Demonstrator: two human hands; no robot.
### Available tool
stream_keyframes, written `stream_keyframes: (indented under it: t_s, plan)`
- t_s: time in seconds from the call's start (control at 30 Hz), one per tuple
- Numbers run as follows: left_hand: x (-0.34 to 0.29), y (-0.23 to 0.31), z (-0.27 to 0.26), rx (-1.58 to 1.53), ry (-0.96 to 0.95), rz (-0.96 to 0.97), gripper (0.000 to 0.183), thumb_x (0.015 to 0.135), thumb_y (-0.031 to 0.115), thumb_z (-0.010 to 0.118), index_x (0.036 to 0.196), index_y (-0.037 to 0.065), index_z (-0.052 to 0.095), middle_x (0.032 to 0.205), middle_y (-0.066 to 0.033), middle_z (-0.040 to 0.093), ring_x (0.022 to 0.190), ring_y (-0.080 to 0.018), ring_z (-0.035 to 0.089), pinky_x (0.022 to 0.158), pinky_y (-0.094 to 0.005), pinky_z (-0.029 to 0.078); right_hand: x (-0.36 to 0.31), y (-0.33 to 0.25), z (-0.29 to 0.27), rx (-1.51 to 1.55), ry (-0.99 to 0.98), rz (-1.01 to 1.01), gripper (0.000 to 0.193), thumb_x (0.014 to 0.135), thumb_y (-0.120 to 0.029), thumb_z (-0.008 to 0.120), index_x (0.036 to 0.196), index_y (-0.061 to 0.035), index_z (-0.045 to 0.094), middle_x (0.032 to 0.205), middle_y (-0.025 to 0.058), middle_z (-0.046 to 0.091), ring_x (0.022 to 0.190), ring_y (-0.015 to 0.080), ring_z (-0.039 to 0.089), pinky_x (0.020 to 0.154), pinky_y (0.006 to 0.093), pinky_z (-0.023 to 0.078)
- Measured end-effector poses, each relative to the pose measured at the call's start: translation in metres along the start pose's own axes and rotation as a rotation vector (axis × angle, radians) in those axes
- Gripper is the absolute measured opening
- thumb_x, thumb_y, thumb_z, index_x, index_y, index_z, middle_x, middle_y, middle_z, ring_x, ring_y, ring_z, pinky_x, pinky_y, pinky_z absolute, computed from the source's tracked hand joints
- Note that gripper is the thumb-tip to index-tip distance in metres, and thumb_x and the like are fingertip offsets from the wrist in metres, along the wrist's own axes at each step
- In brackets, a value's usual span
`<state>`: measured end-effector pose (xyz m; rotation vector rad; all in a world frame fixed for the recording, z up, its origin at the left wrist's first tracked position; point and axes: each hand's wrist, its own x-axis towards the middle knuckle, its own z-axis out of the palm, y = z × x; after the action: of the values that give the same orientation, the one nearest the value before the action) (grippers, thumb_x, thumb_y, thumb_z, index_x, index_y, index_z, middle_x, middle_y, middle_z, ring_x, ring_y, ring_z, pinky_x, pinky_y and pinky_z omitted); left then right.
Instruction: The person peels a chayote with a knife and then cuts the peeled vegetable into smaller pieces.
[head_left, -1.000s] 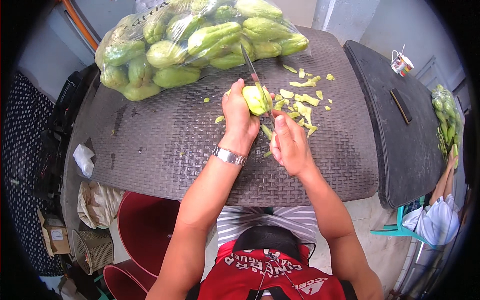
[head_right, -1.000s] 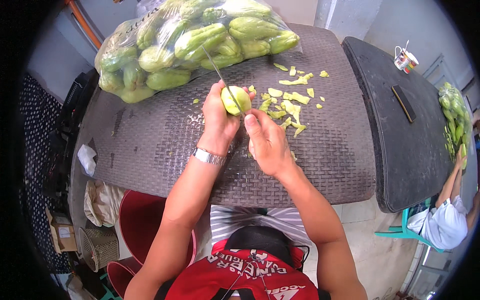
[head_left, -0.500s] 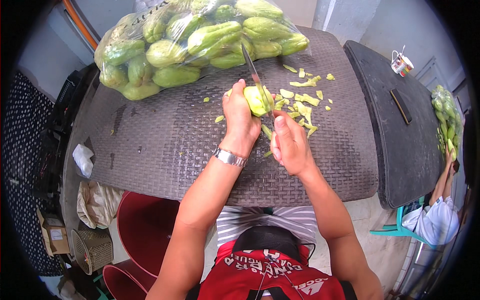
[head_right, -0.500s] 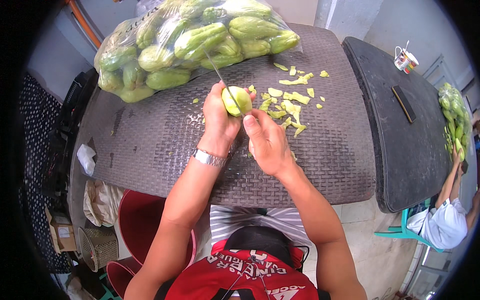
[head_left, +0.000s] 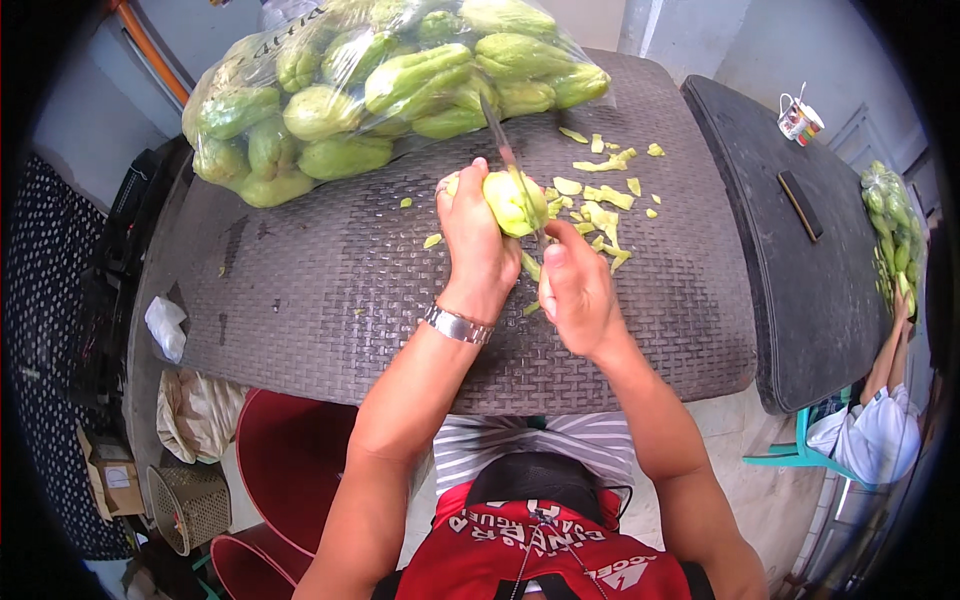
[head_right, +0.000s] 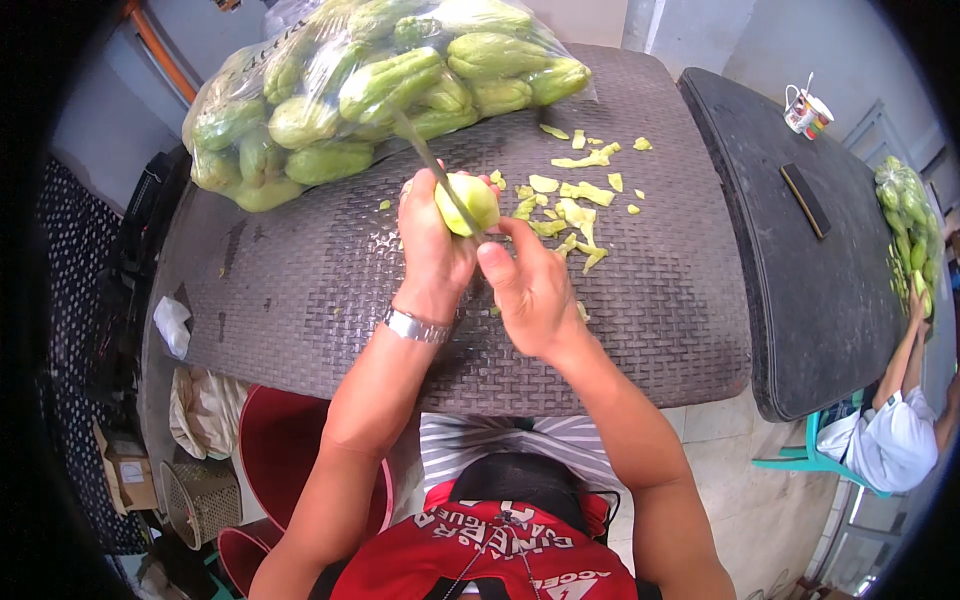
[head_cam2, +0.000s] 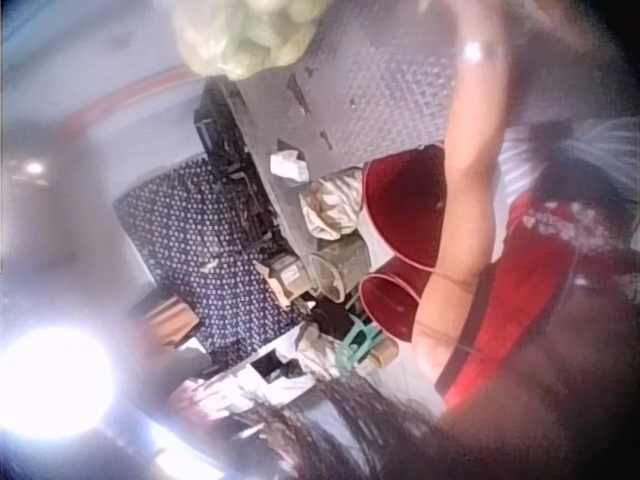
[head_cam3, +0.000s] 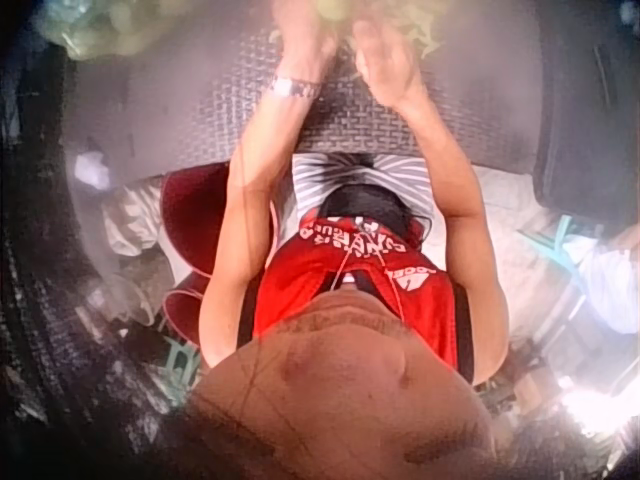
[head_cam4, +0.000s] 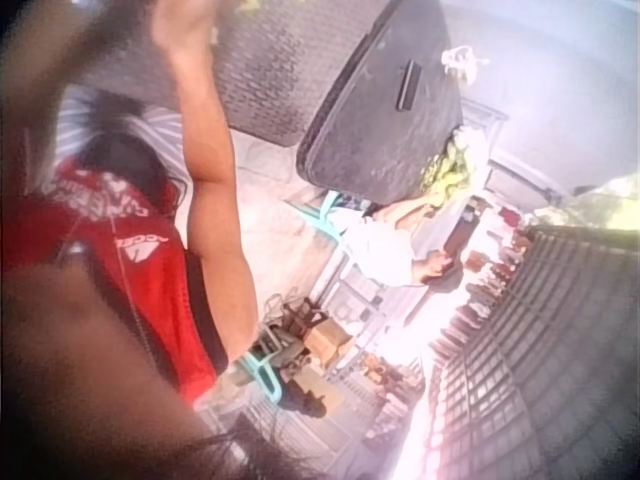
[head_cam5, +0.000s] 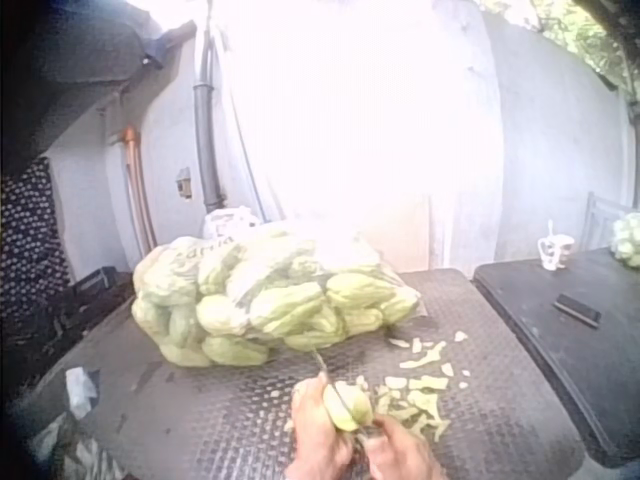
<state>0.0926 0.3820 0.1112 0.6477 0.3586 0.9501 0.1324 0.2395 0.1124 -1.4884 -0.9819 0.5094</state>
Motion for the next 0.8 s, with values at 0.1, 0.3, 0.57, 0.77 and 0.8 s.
stream_keyframes:
  t_s: [0.1,0.3,0.57,0.77,0.8]
  plan:
    - [0.002,-0.001,-0.005,0.042,0.018,0.033,0.019,0.102,0.02,0.052,0.101,0.002,0.053,0.089,-0.0133,0.063,0.082,-0.0303,0.069,0.073,-0.0472,0.062,-0.001,-0.005,0.002,-0.037,0.024,-0.022,0.067,0.104,-0.057,0.046,0.126,0.0056,0.056,0.055,0.004,0.053,0.052,0.0133,0.057,0.052,0.0315,0.043]
    - [0.002,0.003,0.003,0.019,0.078,-0.017,0.025,0.105,0.025,0.049,0.104,0.0,0.051,0.089,-0.0192,0.066,0.077,-0.0326,0.07,0.071,-0.0472,0.06,0.001,-0.009,-0.004,0.111,-0.067,0.062,0.067,0.105,-0.056,0.044,0.127,0.006,0.056,0.058,0.0035,0.054,0.051,0.0125,0.055,0.051,0.0304,0.042]
    - [0.004,0.001,-0.002,0.065,0.109,-0.05,0.03,0.105,0.027,0.047,0.108,-0.002,0.049,0.09,-0.0228,0.067,0.076,-0.0365,0.07,0.067,-0.0483,0.06,0.001,-0.003,-0.001,0.122,-0.08,0.078,0.07,0.106,-0.058,0.043,0.128,0.0075,0.055,0.062,0.0034,0.055,0.052,0.0106,0.053,0.051,0.0294,0.041]
    - [0.008,-0.002,-0.004,0.078,0.1,-0.023,0.03,0.105,0.027,0.047,0.108,-0.003,0.05,0.088,-0.0222,0.067,0.074,-0.0373,0.07,0.064,-0.0488,0.059,0.001,-0.003,-0.002,0.152,-0.079,0.083,0.067,0.106,-0.056,0.044,0.126,0.0071,0.056,0.062,0.0026,0.054,0.053,0.0098,0.053,0.051,0.0292,0.041]
    - [0.008,-0.002,-0.005,0.077,0.096,-0.02,0.03,0.105,0.027,0.046,0.107,-0.003,0.05,0.087,-0.0219,0.067,0.073,-0.0373,0.07,0.064,-0.0492,0.059,0.001,-0.003,-0.002,0.144,-0.064,0.084,0.066,0.106,-0.056,0.045,0.125,0.0067,0.057,0.061,0.0025,0.054,0.053,0.0096,0.053,0.051,0.0293,0.041]
